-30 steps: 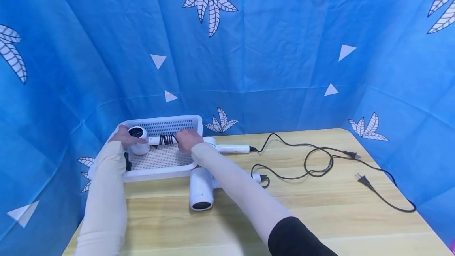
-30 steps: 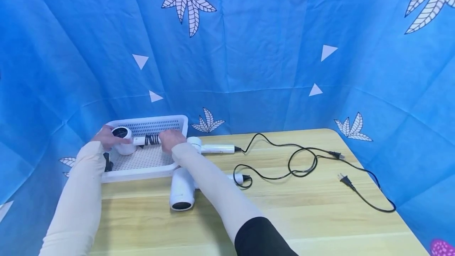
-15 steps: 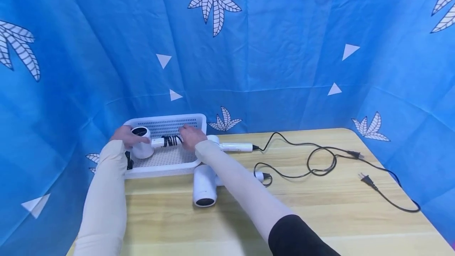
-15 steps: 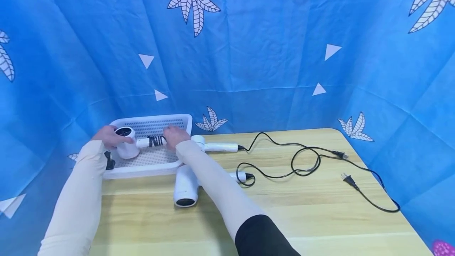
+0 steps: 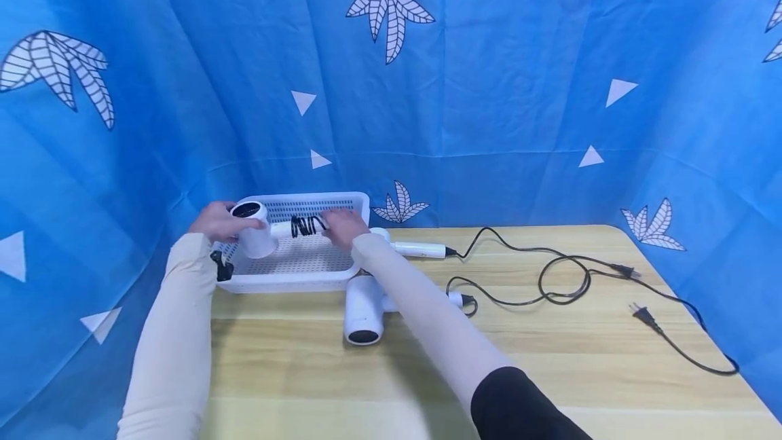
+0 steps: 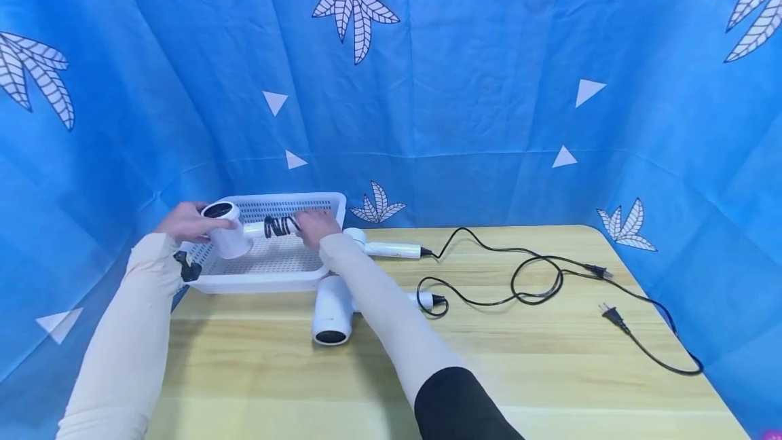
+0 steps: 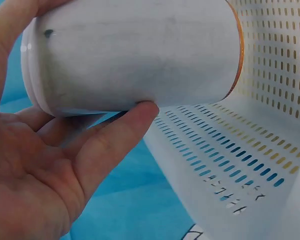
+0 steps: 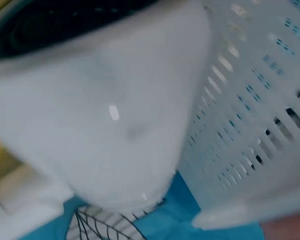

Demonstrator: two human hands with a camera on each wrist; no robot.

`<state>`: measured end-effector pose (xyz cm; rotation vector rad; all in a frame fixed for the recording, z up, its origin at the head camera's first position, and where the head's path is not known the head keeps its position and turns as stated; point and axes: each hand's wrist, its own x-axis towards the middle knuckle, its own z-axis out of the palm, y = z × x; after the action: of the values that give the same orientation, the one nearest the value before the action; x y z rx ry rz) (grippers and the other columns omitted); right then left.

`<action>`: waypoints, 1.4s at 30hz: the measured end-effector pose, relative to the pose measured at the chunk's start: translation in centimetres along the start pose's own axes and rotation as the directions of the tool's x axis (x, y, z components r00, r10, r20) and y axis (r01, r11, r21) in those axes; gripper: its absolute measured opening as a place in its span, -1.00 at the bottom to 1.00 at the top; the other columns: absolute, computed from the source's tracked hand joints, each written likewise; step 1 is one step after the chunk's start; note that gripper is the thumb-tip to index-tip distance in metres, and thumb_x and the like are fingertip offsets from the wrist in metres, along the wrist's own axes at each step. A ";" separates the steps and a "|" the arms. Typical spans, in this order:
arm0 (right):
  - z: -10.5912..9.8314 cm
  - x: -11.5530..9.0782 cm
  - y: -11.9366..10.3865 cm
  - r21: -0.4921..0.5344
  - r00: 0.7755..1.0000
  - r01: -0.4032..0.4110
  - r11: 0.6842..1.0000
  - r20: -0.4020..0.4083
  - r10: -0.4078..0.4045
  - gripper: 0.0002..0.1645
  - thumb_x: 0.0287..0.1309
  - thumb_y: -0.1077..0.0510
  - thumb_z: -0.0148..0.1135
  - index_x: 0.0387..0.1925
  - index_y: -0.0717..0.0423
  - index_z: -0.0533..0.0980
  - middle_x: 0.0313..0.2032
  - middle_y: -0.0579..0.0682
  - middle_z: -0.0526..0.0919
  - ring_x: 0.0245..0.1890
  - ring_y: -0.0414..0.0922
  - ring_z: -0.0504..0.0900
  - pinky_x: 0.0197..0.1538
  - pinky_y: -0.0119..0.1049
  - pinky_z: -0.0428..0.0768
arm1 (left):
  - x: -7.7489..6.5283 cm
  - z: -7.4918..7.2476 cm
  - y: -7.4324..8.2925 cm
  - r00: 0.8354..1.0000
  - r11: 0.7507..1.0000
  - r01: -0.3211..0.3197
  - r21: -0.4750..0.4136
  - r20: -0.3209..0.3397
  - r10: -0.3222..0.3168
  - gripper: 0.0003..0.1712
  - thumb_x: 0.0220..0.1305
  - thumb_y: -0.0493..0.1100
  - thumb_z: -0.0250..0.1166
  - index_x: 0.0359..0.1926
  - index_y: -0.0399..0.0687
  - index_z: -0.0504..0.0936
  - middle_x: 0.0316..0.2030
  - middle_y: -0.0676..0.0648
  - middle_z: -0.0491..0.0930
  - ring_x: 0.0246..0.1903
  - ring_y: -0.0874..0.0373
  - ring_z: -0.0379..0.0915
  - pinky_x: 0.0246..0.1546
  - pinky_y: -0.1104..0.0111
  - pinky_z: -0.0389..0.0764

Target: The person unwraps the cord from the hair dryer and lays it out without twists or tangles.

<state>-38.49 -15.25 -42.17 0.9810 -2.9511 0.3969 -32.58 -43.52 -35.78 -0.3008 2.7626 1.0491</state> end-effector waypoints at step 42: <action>-12.8 -20.2 11.5 0.348 0.988 0.133 0.928 -0.124 -0.095 -0.33 0.40 -0.07 0.31 0.41 0.12 0.45 0.37 0.17 0.56 -0.01 0.05 0.70 0.40 -0.01 0.53 | -8.9 10.2 13.0 0.905 0.888 -0.414 -0.201 -0.190 0.380 0.10 0.13 0.45 0.43 0.48 -0.11 0.36 0.36 -0.26 0.49 0.30 -0.22 0.46 0.31 -0.17 0.51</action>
<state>-29.94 8.58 -34.25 1.1147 -2.7640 0.9721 -26.36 -26.06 -32.98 0.1850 2.9014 1.5167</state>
